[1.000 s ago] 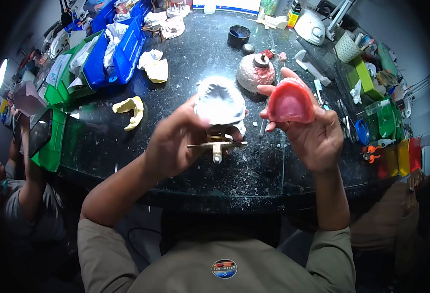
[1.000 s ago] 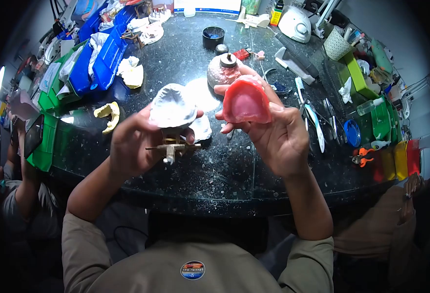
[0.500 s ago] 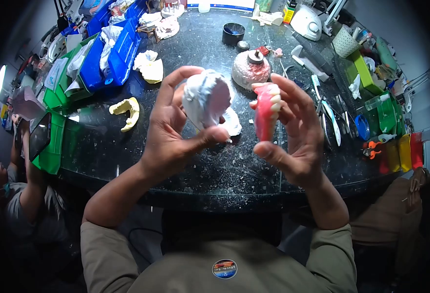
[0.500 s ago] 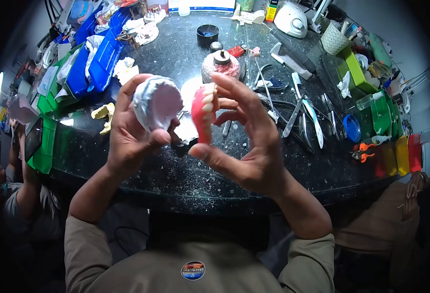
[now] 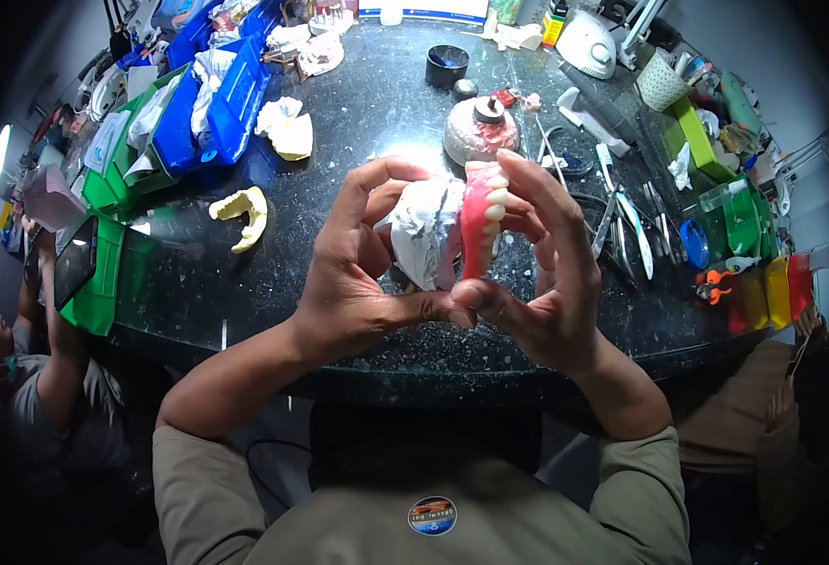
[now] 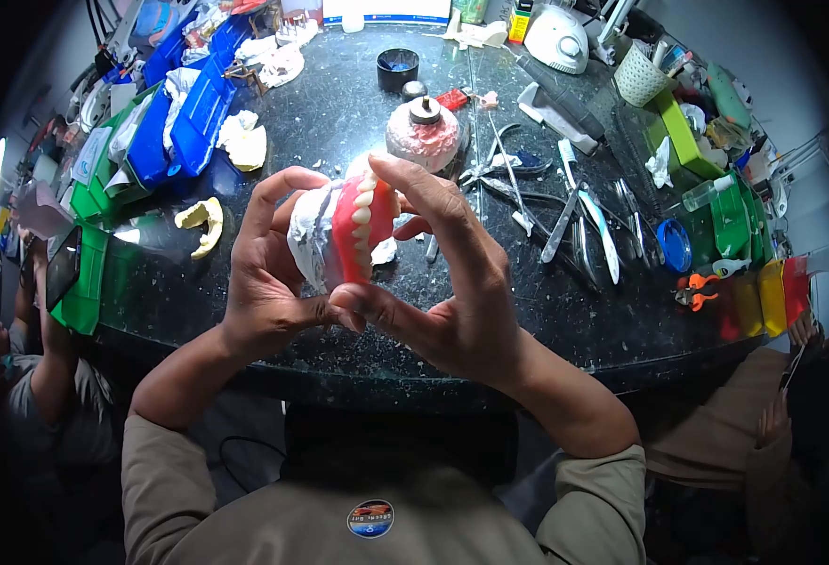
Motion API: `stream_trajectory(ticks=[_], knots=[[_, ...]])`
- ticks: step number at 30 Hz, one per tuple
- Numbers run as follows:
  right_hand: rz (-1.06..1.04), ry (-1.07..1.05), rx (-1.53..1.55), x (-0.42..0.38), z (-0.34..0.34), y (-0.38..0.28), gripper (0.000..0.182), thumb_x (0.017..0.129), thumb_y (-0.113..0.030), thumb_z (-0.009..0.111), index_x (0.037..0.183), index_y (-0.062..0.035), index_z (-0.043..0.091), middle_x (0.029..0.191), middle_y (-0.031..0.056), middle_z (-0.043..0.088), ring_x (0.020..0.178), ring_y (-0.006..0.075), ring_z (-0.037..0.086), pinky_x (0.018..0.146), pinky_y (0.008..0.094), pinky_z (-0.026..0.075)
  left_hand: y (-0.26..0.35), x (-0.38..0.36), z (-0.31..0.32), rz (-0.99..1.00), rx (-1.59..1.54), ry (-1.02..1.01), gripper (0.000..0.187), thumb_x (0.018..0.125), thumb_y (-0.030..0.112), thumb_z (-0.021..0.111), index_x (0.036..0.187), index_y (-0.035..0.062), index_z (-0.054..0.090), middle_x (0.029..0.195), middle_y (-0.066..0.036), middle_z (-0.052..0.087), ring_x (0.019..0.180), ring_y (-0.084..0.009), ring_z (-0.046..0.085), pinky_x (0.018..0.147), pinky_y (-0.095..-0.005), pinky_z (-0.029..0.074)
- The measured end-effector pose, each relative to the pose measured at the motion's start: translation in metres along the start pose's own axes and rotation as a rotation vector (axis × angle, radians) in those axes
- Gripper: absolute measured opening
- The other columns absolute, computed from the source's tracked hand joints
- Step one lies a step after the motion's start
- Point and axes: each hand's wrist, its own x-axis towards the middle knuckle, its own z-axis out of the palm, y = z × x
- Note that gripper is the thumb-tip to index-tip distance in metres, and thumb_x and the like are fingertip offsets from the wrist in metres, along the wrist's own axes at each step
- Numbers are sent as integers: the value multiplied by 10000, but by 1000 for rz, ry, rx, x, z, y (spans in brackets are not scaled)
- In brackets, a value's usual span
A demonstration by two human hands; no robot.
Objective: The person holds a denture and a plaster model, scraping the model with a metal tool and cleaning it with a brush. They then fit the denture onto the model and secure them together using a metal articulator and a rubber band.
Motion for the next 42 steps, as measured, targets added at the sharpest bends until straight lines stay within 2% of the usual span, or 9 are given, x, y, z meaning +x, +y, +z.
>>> stream_trajectory(ticks=[4,7,10,13,19,22,25,34,42], knots=[[12,-12,4,-2,1,2,779,759,-375,784,1364,-32,431,1309,172,530,1079,247,592,772,331,536,0,-1,1,15,46,-6,971,648,119,881,1373,47,241,1278,-148,504,1170,-190,529,968,-341,473],[31,-14,16,-1,1,0,773,766,-369,779,1365,-27,429,1306,178,530,1086,256,591,791,339,532,6,-2,2,33,47,-62,806,792,159,769,1381,37,233,1276,-175,494,1211,-208,497,979,-369,451],[71,-18,62,-1,2,-1,749,782,-329,774,1367,-18,423,1300,184,533,1092,261,589,810,346,528,11,-2,0,-77,-250,-15,575,911,94,591,1374,22,257,1262,-169,407,1123,-193,539,904,-290,484],[60,-21,113,-1,-1,-2,698,793,-244,767,1359,-12,431,1297,187,534,1089,262,593,816,348,529,12,-3,2,-91,-103,23,514,945,109,522,1377,12,259,1268,-167,377,1123,-184,537,898,-295,487],[45,-15,71,-1,-2,-2,628,785,-122,756,1331,-13,464,1273,173,554,1083,253,604,829,347,525,11,-3,-1,-54,-83,6,521,940,90,533,1374,4,258,1272,-166,366,1107,-179,548,872,-289,499],[101,-20,115,0,-3,-4,623,777,-113,760,1323,-19,476,1262,168,564,1088,249,605,831,348,523,13,-3,1,-51,-54,16,530,934,87,551,1373,3,266,1281,-164,364,1090,-177,558,853,-284,507],[123,-176,126,1,-12,-1,671,811,-115,741,1355,40,381,1327,228,477,1192,293,536,969,396,474,11,-3,-2,-21,-9,-12,547,927,86,573,1375,3,271,1289,-155,374,1074,-172,566,832,-276,509],[55,-161,135,0,-14,0,629,794,-91,749,1323,10,425,1325,248,487,1208,315,526,971,408,480,11,-3,-4,11,54,-45,576,871,79,668,1343,-14,352,1296,-146,410,1089,-186,553,878,-308,490],[-23,-138,204,4,-15,-5,613,774,-86,729,1313,7,452,1321,261,500,1237,348,507,997,432,440,6,3,-11,467,473,-28,599,716,36,799,1221,12,478,1254,-224,453,1118,-284,569,892,-392,518]])
